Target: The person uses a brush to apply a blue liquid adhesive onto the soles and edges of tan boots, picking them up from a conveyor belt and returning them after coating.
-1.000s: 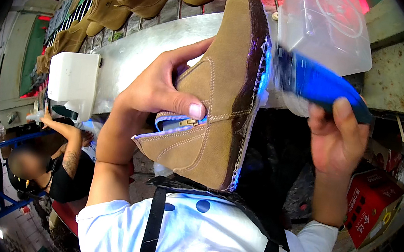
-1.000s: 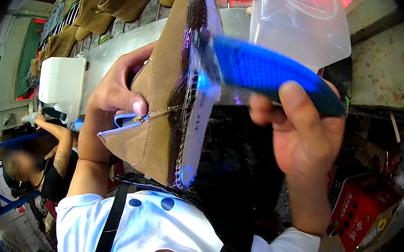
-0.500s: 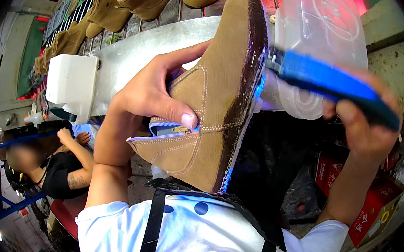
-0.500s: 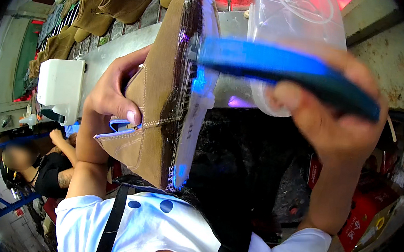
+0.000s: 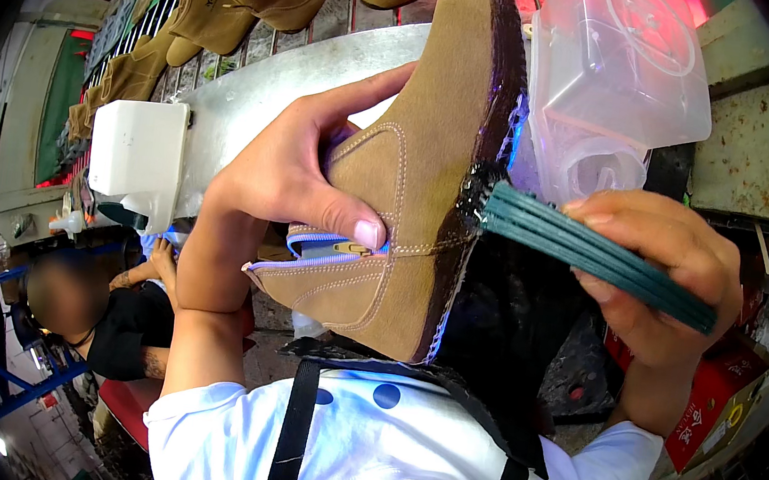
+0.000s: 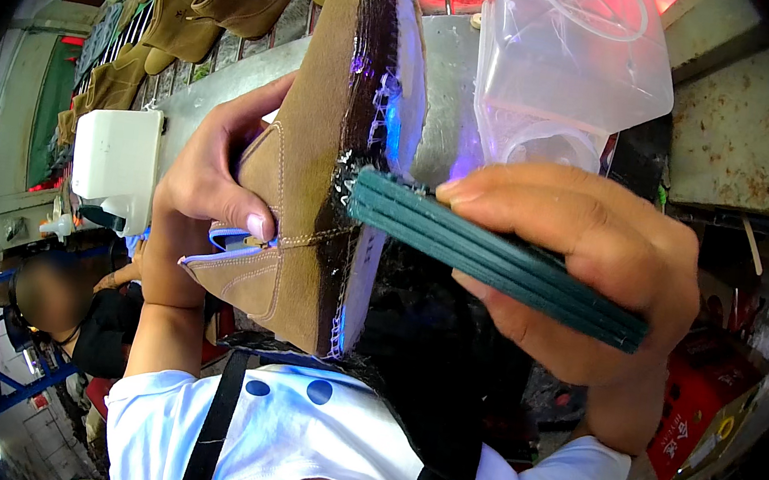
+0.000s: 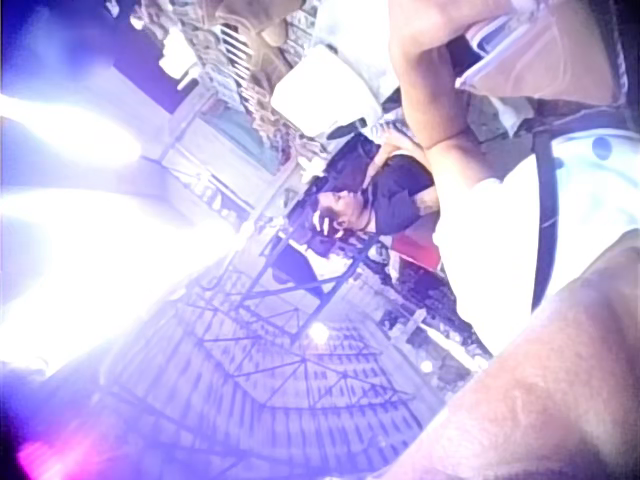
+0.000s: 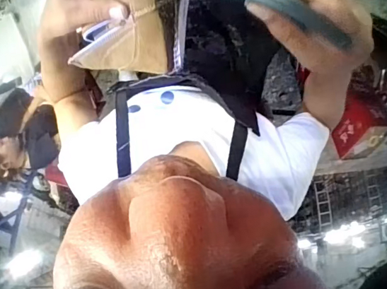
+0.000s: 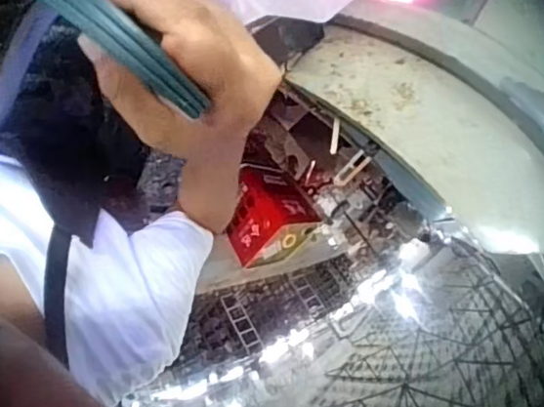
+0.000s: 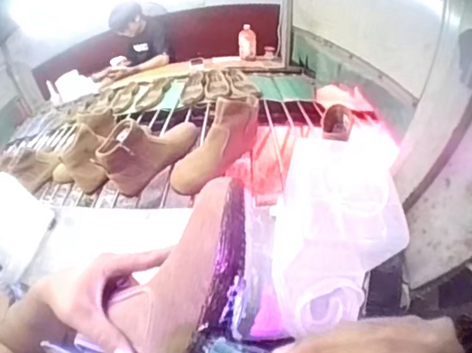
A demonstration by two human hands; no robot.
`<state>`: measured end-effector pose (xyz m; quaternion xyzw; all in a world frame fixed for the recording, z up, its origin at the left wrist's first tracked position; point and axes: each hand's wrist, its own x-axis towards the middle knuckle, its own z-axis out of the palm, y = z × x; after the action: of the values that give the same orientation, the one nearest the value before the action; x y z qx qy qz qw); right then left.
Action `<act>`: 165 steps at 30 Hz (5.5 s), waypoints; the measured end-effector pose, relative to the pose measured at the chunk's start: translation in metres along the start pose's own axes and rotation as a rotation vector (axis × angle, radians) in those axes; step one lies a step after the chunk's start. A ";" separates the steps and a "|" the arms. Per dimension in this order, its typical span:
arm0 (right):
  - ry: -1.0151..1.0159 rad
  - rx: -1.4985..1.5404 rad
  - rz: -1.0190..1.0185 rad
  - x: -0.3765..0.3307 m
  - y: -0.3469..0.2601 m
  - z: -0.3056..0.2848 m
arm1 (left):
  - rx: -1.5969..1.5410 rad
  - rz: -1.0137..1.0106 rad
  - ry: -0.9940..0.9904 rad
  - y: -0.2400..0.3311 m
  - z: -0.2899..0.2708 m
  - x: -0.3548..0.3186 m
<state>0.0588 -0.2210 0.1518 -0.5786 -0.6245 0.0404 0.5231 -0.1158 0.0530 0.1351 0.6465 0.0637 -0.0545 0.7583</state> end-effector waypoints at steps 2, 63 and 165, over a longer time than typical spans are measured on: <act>0.010 0.024 0.013 -0.003 -0.001 0.004 | 0.012 0.009 -0.004 -0.001 -0.001 0.001; -0.106 0.639 0.260 0.011 -0.002 -0.013 | -0.141 -0.021 0.102 0.027 -0.002 0.002; -0.442 0.306 -0.008 0.066 -0.027 -0.029 | -1.449 -0.613 -0.205 -0.025 0.042 -0.100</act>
<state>0.0750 -0.1956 0.2225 -0.4675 -0.7124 0.2575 0.4557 -0.2170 0.0072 0.1344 -0.0623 0.1882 -0.2651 0.9436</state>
